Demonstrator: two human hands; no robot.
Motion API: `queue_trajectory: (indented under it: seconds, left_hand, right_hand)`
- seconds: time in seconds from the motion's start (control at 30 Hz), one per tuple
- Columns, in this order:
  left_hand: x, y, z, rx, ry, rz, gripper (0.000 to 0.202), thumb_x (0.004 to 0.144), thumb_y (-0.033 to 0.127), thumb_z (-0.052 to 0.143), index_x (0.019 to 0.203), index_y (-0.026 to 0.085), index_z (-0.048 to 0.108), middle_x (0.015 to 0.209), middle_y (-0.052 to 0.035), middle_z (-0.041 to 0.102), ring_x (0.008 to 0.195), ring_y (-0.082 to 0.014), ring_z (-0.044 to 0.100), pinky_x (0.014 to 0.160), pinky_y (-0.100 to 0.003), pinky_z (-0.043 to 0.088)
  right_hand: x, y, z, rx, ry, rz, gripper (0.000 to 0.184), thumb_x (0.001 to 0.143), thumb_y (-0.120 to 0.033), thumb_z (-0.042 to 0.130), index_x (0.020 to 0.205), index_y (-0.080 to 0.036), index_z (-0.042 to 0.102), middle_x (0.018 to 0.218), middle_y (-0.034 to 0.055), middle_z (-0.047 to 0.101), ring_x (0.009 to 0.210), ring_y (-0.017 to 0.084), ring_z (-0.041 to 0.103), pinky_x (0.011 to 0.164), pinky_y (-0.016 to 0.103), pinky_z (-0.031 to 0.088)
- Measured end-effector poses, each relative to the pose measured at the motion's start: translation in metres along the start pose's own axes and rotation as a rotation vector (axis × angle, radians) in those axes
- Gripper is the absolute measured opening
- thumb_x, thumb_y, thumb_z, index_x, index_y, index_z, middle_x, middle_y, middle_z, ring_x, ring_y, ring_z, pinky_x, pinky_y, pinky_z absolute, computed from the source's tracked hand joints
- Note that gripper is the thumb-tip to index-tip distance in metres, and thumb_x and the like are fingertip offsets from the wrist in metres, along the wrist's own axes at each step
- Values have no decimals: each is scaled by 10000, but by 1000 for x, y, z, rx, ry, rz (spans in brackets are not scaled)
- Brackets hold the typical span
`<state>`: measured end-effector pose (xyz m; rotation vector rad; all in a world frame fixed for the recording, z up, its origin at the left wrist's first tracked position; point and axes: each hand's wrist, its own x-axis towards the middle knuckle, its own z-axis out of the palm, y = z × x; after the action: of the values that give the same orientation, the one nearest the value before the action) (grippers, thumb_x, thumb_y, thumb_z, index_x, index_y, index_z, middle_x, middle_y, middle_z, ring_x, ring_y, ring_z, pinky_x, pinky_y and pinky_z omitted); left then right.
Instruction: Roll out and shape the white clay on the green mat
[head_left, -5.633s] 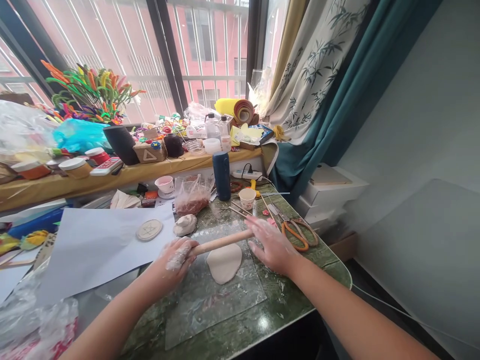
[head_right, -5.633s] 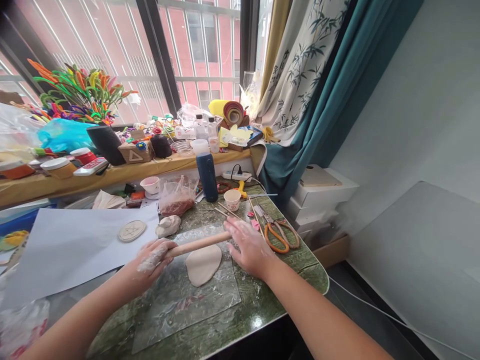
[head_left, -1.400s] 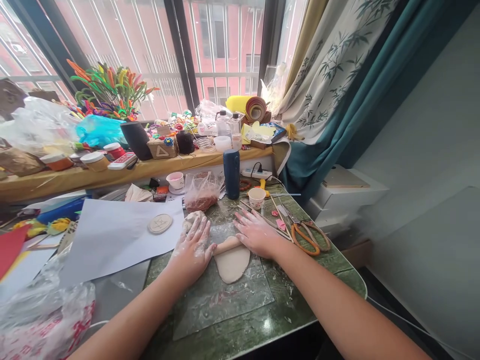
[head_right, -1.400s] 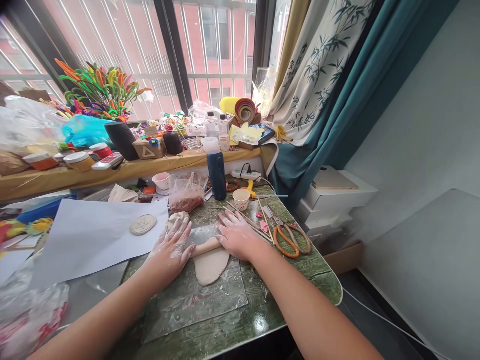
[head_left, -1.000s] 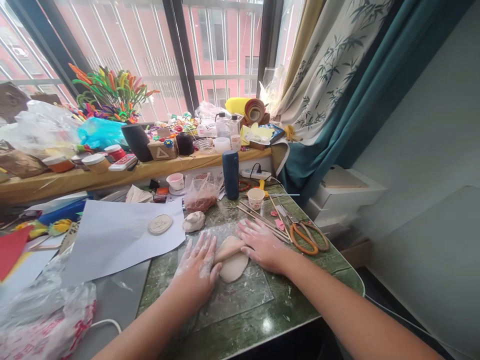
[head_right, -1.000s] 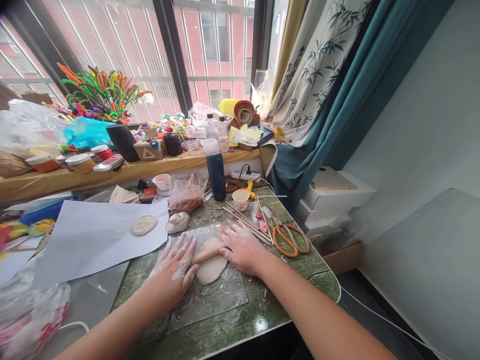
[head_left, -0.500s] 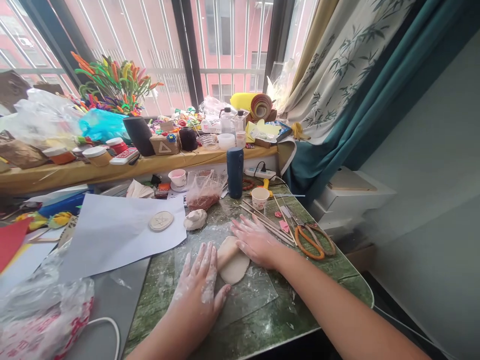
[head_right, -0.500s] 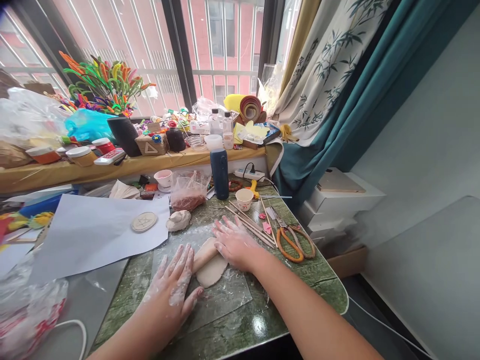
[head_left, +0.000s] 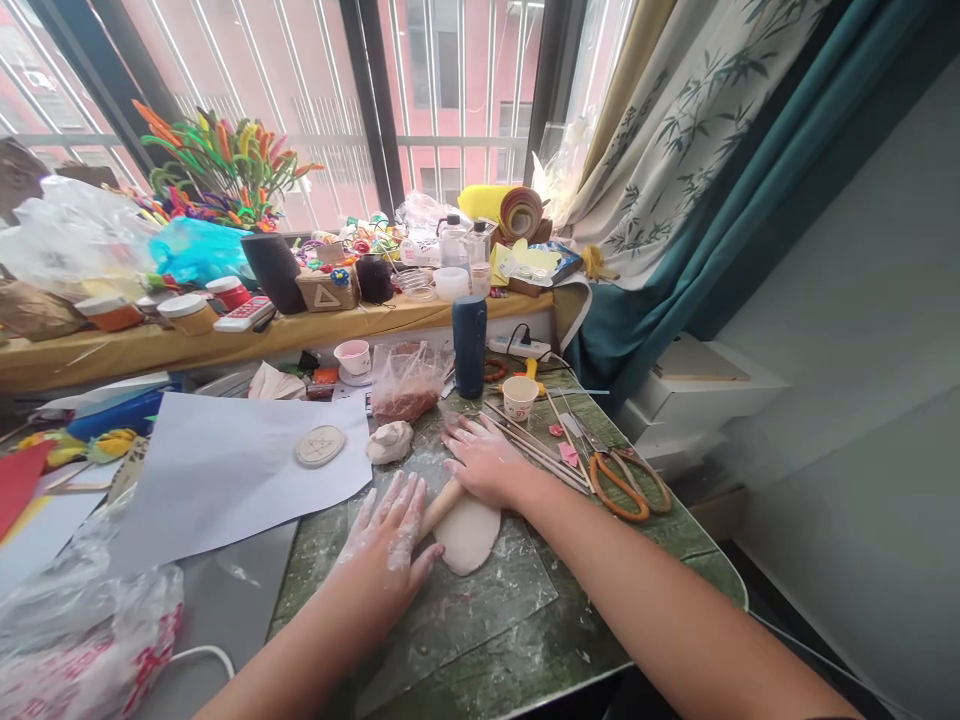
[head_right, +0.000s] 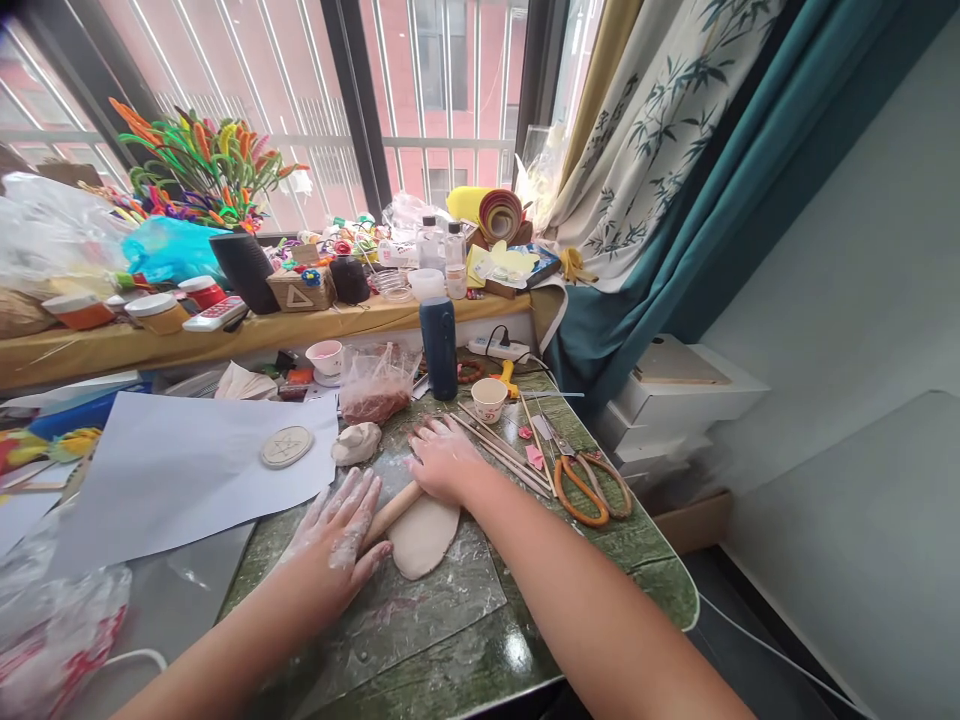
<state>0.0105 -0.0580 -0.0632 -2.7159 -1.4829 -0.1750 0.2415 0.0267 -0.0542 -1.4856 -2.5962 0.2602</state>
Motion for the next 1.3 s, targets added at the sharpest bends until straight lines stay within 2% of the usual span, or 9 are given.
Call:
queue_trajectory:
  seconds: [0.27, 0.47, 0.63, 0.8, 0.9, 1.0, 1.1, 1.23, 1.3]
  left_hand:
    - [-33, 37, -27, -200, -125, 280, 898, 991, 500, 528, 1635, 308, -67, 1673, -66, 239, 1521, -351, 317, 1189, -552, 392]
    - [-47, 48, -32, -238, -212, 413, 940, 1002, 558, 479, 1584, 337, -225, 1674, -62, 187, 1528, -354, 278, 1176, -565, 418]
    - [-43, 45, -38, -216, -183, 341, 838, 1025, 513, 462, 1622, 361, -105, 1683, -31, 186, 1526, -321, 308, 1167, -505, 448]
    - [-21, 34, -21, -147, -58, 282, 837, 1005, 446, 525, 1654, 267, 29, 1687, -84, 244, 1538, -351, 281, 1208, -558, 352]
    - [-6, 25, -14, -149, 10, 204, 743, 986, 387, 542, 1633, 242, 205, 1632, -107, 396, 1485, -354, 380, 1177, -537, 378]
    - [5, 12, -18, -150, 27, 85, 493, 957, 351, 562, 1432, 224, 533, 1366, -128, 645, 1231, -342, 599, 1039, -505, 477]
    - [13, -1, -29, -144, -60, 88, 231, 972, 326, 514, 1098, 228, 681, 1032, -93, 713, 953, -295, 663, 855, -441, 513]
    - [27, -13, -44, -222, -7, 16, 257, 999, 363, 438, 1055, 228, 649, 985, -76, 685, 890, -271, 647, 775, -387, 478]
    - [33, -16, -44, -348, 32, -107, 292, 1006, 417, 413, 1043, 227, 631, 913, -58, 670, 833, -256, 638, 726, -361, 467]
  right_hand:
    - [-114, -1, 13, 106, 21, 53, 679, 1053, -527, 340, 1631, -195, 209, 1699, 72, 193, 1576, 308, 113, 1262, 584, 103]
    - [-169, -16, 28, 65, 112, 104, 668, 1051, -479, 397, 1634, -215, 203, 1695, 61, 216, 1576, 309, 119, 1263, 585, 150]
    - [-168, -27, 22, 49, 105, 165, 644, 1037, -422, 432, 1619, -199, 271, 1676, 73, 279, 1558, 321, 193, 1257, 580, 172]
    - [-143, -24, 14, 57, 74, 187, 622, 1039, -427, 411, 1598, -166, 330, 1646, 100, 353, 1533, 327, 262, 1253, 579, 138]
    - [-125, -18, 13, 67, 102, 193, 548, 1053, -387, 390, 1554, -167, 417, 1578, 114, 471, 1478, 324, 368, 1234, 581, 167]
    - [-115, -11, 16, 65, 165, 148, 426, 1043, -310, 425, 1424, -178, 564, 1427, 131, 619, 1320, 313, 535, 1172, 562, 288]
    - [-115, -4, 19, 80, 290, 45, 313, 1037, -294, 456, 1261, -186, 647, 1224, 127, 710, 1123, 287, 627, 1056, 514, 423]
    - [-124, 0, 20, 82, 657, -9, 346, 1025, -221, 458, 1348, -186, 576, 1327, 140, 658, 1295, 296, 545, 1117, 544, 397]
    - [-128, -2, 20, 105, 728, -42, 426, 1017, -196, 448, 1439, -199, 505, 1400, 132, 621, 1379, 279, 491, 1159, 542, 378]
